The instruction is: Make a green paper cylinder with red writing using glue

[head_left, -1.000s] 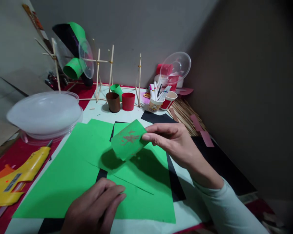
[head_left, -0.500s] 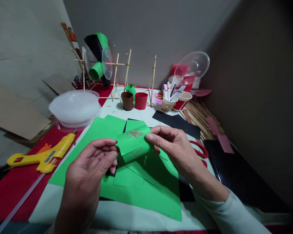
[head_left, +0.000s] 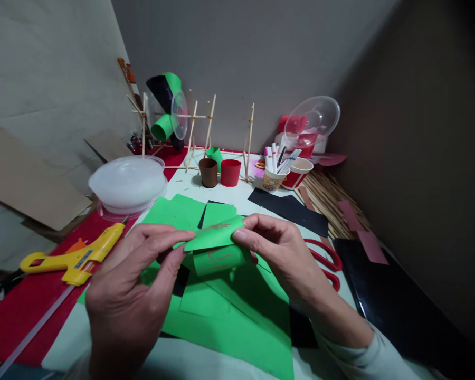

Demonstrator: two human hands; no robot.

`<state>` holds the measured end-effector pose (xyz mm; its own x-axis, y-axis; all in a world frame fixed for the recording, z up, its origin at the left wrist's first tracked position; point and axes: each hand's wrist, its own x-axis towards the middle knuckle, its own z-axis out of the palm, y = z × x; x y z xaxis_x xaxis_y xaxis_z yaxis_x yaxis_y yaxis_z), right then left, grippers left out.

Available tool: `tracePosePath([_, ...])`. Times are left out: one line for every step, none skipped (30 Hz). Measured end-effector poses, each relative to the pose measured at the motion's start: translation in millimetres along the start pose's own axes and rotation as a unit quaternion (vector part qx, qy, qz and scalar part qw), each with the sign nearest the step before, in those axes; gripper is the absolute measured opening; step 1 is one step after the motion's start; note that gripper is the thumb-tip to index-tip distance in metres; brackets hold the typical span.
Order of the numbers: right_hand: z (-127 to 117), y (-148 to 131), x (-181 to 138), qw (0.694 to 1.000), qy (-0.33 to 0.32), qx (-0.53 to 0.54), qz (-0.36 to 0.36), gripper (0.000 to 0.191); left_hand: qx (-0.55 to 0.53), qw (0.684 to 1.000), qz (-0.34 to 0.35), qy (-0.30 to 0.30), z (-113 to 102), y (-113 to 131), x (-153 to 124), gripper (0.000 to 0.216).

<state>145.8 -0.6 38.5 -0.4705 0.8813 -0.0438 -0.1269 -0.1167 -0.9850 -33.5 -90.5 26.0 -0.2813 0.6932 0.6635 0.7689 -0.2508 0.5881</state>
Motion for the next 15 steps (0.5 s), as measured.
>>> tracePosePath([0.0,-0.4,0.0,1.0,-0.006,0.012,0.007,0.028,-0.008,1.0,-0.002,0.004,0.1,-0.6,1.3,0.018])
tracePosePath([0.0,-0.9,0.0,1.0,-0.016,0.021,0.012,0.028,-0.017,1.0,-0.009,0.01,0.3,-1.6,2.4,0.017])
tracePosePath([-0.1,-1.4,-0.2,0.999,-0.027,0.025,0.013,0.027,-0.027,0.999,-0.022,0.015,0.5,-2.7,3.3,0.014])
tracePosePath([-0.1,-1.9,-0.5,0.999,-0.038,0.024,0.011,0.026,-0.041,0.998,-0.044,0.023,0.6,-3.9,4.0,0.011])
tracePosePath([0.1,-2.3,-1.0,0.999,-0.045,0.018,0.008,0.024,-0.059,0.995,-0.079,0.029,0.6,-4.9,4.5,0.007])
tracePosePath([0.6,-2.7,-1.7,0.999,-0.049,0.01,0.002,0.023,-0.081,0.988,-0.125,0.035,0.6,-5.7,4.8,0.002])
tracePosePath([1.3,-2.8,-2.5,0.999,-0.05,0.002,-0.003,0.022,-0.107,0.978,-0.174,0.036,0.5,-6.0,5.1,0.004])
tracePosePath([2.4,-2.5,-3.5,0.999,-0.048,-0.005,-0.008,0.021,-0.133,0.966,-0.218,0.035,0.5,-5.7,5.3,0.008])
tracePosePath([3.8,-2.0,-4.4,0.999,-0.043,-0.009,-0.016,0.02,-0.154,0.956,-0.249,0.031,0.7,-4.7,5.7,0.011])
tracePosePath([5.3,-1.0,-5.3,0.999,-0.034,-0.011,-0.025,0.019,-0.169,0.949,-0.266,0.025,1.1,-3.2,6.0,0.012])
tracePosePath([6.9,0.4,-6.2,0.999,-0.024,-0.015,-0.037,0.018,-0.177,0.947,-0.269,0.021,1.6,-1.2,6.4,0.012])
tracePosePath([8.4,2.0,-7.1,0.999,-0.011,-0.017,-0.05,0.017,-0.182,0.947,-0.266,0.019,2.3,1.0,6.8,0.01])
tracePosePath([9.7,3.8,-7.8,0.998,0.003,-0.018,-0.063,0.016,-0.184,0.947,-0.261,0.015,3.2,3.2,6.9,0.009])
tracePosePath([10.7,5.6,-8.3,0.997,0.017,-0.02,-0.078,0.014,-0.187,0.948,-0.259,0.014,4.1,5.0,6.8,0.007])
tracePosePath([11.3,7.3,-8.7,0.995,0.03,-0.024,-0.095,0.012,-0.19,0.947,-0.26,0.012,4.9,6.3,6.4,0.006])
